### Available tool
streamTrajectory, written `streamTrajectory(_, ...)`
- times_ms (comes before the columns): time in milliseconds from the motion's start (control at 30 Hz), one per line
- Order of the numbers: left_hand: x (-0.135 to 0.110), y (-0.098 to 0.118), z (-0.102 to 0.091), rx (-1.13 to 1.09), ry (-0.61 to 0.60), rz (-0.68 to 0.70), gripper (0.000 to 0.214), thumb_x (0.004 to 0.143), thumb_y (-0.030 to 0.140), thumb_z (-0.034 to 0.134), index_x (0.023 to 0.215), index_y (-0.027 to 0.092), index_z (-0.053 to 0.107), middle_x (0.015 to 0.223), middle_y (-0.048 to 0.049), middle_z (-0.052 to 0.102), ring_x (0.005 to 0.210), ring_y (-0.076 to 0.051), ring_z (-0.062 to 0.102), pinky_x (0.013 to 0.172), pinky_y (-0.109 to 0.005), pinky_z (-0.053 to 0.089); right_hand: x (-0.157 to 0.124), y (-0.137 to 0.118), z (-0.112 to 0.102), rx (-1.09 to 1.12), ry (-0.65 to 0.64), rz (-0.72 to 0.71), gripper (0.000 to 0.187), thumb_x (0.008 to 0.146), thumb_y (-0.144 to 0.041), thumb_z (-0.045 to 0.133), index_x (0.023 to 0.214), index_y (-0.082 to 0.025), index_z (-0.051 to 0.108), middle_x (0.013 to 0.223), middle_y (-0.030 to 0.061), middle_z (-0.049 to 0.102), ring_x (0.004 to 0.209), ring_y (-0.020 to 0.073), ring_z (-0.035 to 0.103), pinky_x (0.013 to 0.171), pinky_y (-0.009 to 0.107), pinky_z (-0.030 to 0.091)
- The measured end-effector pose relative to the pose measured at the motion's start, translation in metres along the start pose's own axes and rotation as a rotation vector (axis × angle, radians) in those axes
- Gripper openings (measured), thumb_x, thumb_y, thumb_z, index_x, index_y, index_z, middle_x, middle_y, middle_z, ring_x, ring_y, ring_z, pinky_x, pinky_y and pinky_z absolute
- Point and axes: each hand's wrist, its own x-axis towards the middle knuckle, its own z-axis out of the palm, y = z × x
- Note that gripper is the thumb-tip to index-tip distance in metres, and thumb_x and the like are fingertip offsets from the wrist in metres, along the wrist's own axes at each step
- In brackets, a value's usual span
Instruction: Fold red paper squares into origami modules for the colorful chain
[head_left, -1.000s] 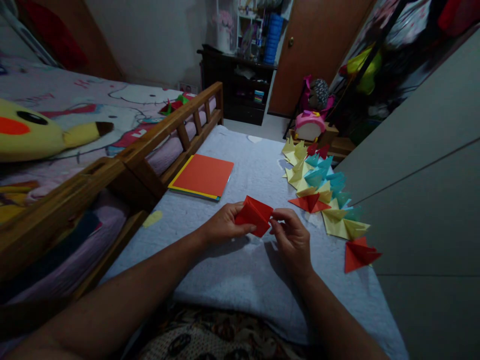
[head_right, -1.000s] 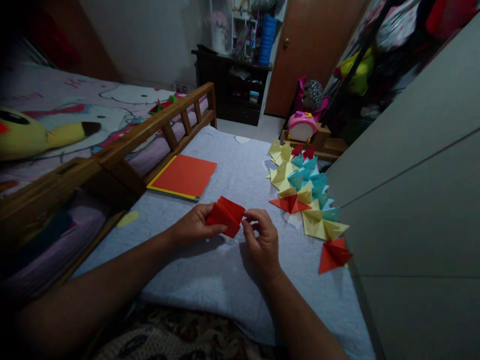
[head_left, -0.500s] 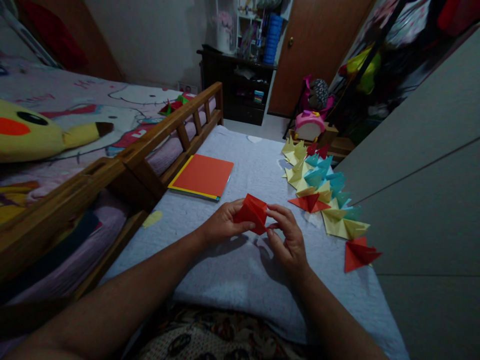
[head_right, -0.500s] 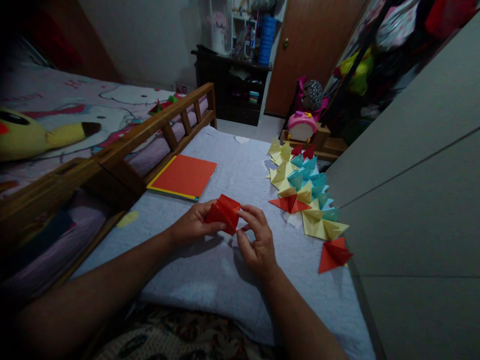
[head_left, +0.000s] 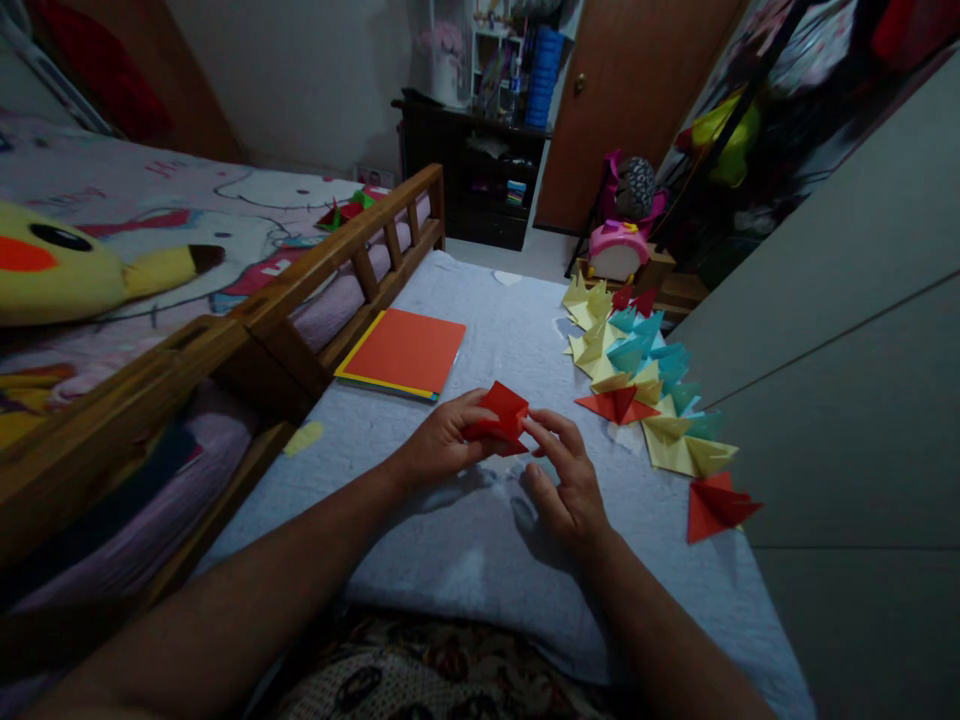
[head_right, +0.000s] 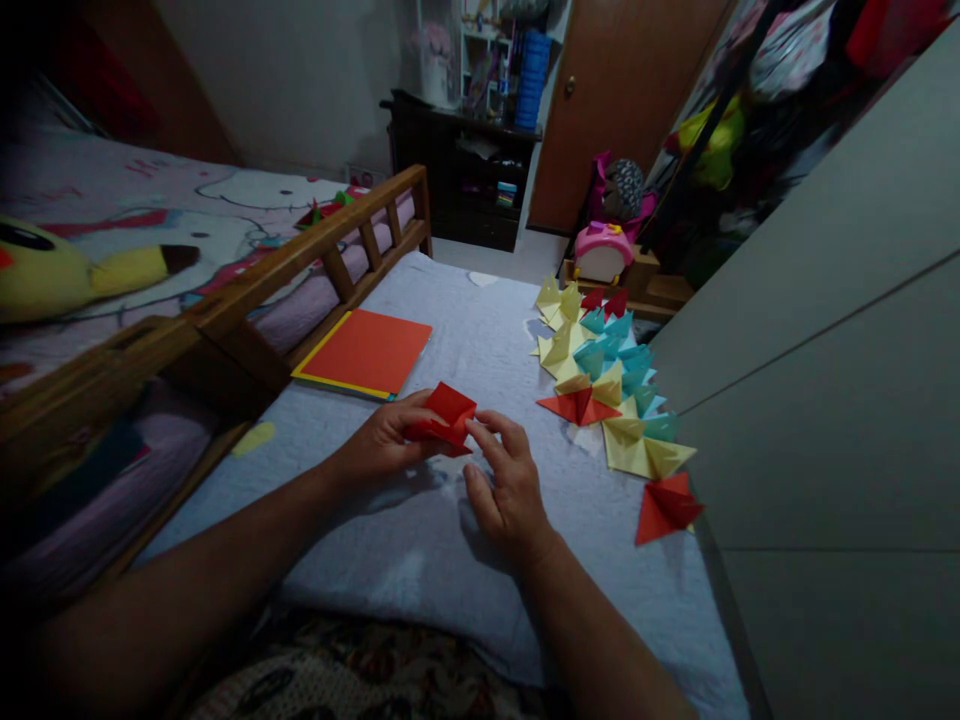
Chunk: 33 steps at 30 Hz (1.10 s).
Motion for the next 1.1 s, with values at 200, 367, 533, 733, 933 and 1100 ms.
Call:
streamTrajectory(200,-0.002,-0.006,-0.002,0.013,-0.006,0.041,0.01,0.084,0.02,0.074,0.093,0.023,0.078,0.106,-0.0066,0.067,0.099,-0.02,0.065,0.091,-0.036,0.054,0.001,-0.001,-0.001,-0.026,-0.018,-0.031,0.051,0.093,-0.018,0.052,0.142,-0.033,0.052,0.139,0.0095,0.053,0.127,0.0292,0.052,0.094,0.049,0.053)
streamTrajectory(367,-0.002,-0.005,-0.001,-0.004,-0.011,0.074,0.012,0.084,0.016,0.073,0.093,0.022,0.077,0.113,-0.0065,0.067,0.105,-0.019,0.065,0.094,-0.035,0.054,0.001,-0.002,-0.001,-0.011,-0.003,-0.049,0.052,0.09,-0.015,0.054,0.138,-0.032,0.054,0.137,0.0091,0.053,0.125,0.0289,0.052,0.094,0.049,0.053)
streamTrajectory(533,-0.001,-0.001,-0.003,0.013,-0.029,0.052,0.008,0.084,0.017,0.074,0.089,0.022,0.077,0.111,-0.007,0.067,0.102,-0.02,0.064,0.095,-0.037,0.053,0.0,-0.005,-0.001,0.033,0.014,-0.053,0.048,0.091,-0.016,0.052,0.137,-0.031,0.056,0.136,0.0094,0.054,0.123,0.0283,0.053,0.089,0.045,0.054)
streamTrajectory(733,0.001,-0.002,-0.004,-0.039,-0.08,0.056,0.005,0.083,0.014,0.075,0.083,0.019,0.076,0.099,-0.0055,0.065,0.092,-0.017,0.064,0.085,-0.032,0.052,0.006,-0.001,0.0,0.404,0.343,0.314,0.015,0.096,-0.031,0.055,0.101,-0.025,0.067,0.095,0.0033,0.062,0.078,0.0163,0.061,0.067,0.03,0.053)
streamTrajectory(933,0.002,-0.004,-0.003,-0.035,-0.123,0.112,0.005,0.086,0.017,0.071,0.088,0.019,0.075,0.098,-0.0053,0.067,0.091,-0.016,0.064,0.084,-0.031,0.05,0.013,0.007,0.006,0.909,0.153,0.685,0.027,0.083,-0.045,0.074,0.096,-0.023,0.067,0.079,-0.0016,0.066,0.057,0.0087,0.055,0.052,0.019,0.045)
streamTrajectory(1100,0.001,-0.002,-0.003,0.001,-0.11,0.063,0.007,0.087,0.019,0.07,0.092,0.019,0.076,0.098,-0.0064,0.068,0.091,-0.017,0.064,0.083,-0.032,0.05,0.014,0.002,0.007,1.004,0.096,0.726,0.032,0.078,-0.049,0.08,0.093,-0.023,0.069,0.079,-0.0007,0.07,0.059,0.009,0.057,0.054,0.018,0.047)
